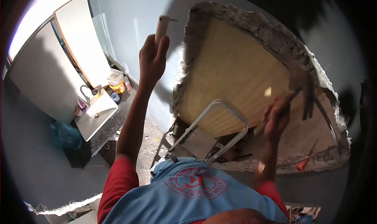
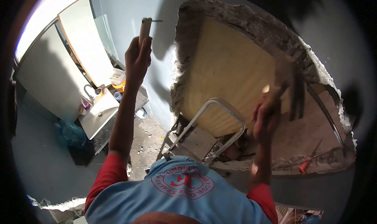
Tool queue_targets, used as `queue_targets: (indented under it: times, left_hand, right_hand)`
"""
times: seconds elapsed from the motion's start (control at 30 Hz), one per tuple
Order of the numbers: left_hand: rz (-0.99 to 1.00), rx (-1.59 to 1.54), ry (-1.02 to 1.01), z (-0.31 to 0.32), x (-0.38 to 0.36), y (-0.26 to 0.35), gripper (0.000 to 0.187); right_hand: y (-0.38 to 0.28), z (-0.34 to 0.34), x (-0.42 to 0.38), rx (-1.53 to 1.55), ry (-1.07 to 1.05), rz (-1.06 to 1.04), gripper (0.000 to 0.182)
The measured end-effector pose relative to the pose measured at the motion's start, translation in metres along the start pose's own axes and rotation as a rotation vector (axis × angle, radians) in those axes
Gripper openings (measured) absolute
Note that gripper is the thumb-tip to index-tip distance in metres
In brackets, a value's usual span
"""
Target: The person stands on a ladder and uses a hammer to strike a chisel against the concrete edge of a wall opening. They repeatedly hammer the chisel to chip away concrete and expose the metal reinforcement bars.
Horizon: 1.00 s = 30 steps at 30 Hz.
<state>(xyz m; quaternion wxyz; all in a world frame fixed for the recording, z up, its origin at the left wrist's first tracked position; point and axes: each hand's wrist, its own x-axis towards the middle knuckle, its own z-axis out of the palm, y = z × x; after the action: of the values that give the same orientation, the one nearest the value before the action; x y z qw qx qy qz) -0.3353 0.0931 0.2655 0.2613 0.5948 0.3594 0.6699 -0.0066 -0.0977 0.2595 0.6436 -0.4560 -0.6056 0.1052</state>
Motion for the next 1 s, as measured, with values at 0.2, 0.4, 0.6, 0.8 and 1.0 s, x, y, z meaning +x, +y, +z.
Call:
queue_targets:
  times: [0.2, 0.4, 0.6, 0.8, 1.0]
  left_hand:
    - [0.109, -0.156, -0.062, 0.027, 0.015, 0.033, 0.037]
    - [0.289, -0.179, -0.133, 0.078, 0.023, 0.058, 0.039]
    - [0.292, -0.053, -0.184, 0.103, 0.036, 0.083, 0.039]
    - [0.291, -0.049, -0.186, 0.126, 0.048, 0.072, 0.034]
    - [0.385, -0.024, -0.134, 0.131, 0.044, 0.07, 0.029]
  right_hand:
    - [-0.042, 0.007, 0.054, -0.117, 0.057, -0.39, 0.037]
    - [-0.058, 0.026, 0.067, -0.211, 0.054, -0.394, 0.027]
    - [-0.086, 0.033, 0.084, -0.442, 0.055, -0.408, 0.023]
    - [-0.085, 0.041, 0.096, -0.756, 0.172, -0.476, 0.02]
    - [-0.103, 0.051, 0.097, -0.79, 0.188, -0.723, 0.023]
